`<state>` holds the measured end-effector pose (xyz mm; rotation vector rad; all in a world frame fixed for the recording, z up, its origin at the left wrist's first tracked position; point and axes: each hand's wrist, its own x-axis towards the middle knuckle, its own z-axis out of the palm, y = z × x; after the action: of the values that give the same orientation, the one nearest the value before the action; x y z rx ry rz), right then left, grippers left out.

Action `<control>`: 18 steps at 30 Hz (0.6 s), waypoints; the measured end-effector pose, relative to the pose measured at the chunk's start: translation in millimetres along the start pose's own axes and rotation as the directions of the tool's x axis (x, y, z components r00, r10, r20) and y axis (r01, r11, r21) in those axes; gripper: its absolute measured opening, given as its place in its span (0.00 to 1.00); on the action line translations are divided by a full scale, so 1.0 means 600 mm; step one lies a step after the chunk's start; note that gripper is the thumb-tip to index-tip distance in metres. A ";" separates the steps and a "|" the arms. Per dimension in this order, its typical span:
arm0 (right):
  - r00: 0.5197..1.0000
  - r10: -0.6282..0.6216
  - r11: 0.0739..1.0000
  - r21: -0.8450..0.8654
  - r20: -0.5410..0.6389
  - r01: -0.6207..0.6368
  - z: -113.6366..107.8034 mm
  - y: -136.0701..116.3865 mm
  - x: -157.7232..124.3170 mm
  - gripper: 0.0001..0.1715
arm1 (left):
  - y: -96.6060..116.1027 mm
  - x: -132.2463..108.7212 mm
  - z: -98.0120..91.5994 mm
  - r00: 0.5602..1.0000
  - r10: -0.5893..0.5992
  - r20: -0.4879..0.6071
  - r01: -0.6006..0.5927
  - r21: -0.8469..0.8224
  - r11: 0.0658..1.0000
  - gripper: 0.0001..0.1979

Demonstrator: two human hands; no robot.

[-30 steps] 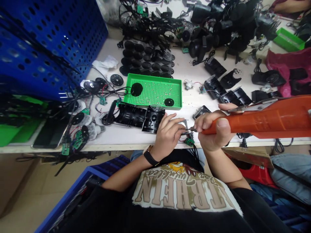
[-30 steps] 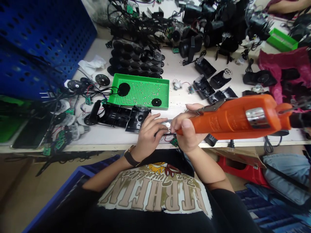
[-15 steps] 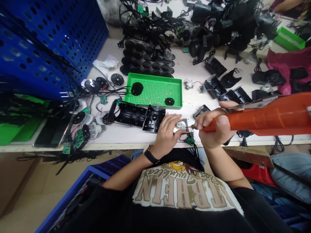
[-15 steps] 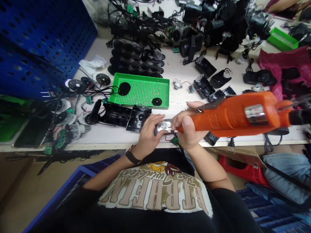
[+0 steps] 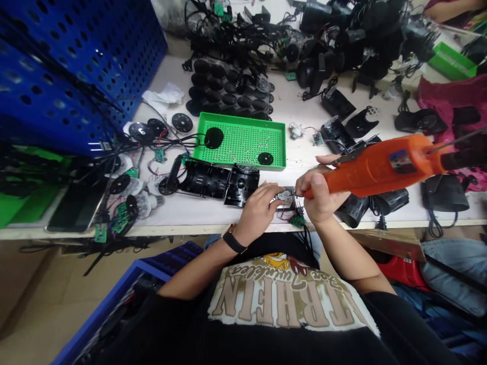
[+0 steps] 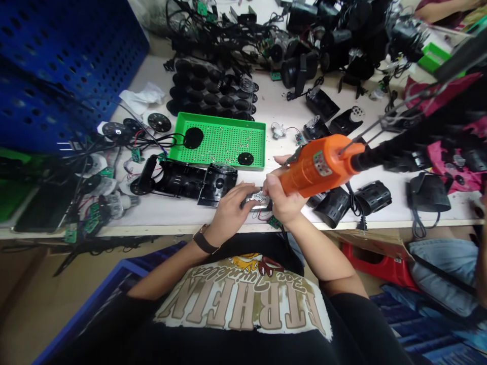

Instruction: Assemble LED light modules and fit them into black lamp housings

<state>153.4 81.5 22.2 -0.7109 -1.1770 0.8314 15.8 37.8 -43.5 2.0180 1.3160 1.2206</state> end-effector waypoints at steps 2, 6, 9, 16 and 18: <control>1.000 0.022 1.000 -0.019 0.001 -0.022 -0.001 0.002 -0.002 0.15 | 0.001 -0.001 0.001 1.000 0.007 -0.007 -0.007 0.004 1.000 0.09; 0.999 0.037 0.999 -0.028 0.015 -0.037 -0.001 0.007 -0.003 0.16 | 0.003 -0.002 0.003 0.998 0.042 -0.039 -0.041 0.009 0.999 0.09; 0.998 0.052 0.997 -0.051 0.029 -0.051 -0.002 0.010 -0.004 0.17 | 0.005 -0.003 0.003 0.999 0.027 -0.031 -0.027 0.009 1.000 0.09; 0.995 0.053 0.997 -0.054 0.088 -0.048 -0.010 0.012 -0.006 0.17 | 0.008 -0.003 0.000 1.000 0.009 -0.021 -0.009 0.012 1.000 0.10; 0.995 0.062 0.995 -0.078 0.079 -0.056 -0.011 0.012 -0.007 0.17 | 0.008 -0.003 0.000 1.000 -0.001 -0.015 0.001 0.018 1.000 0.10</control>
<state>158.1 81.6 12.4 -0.7834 -1.2712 0.8757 17.8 33.8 -40.8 2.0243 1.3391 1.2295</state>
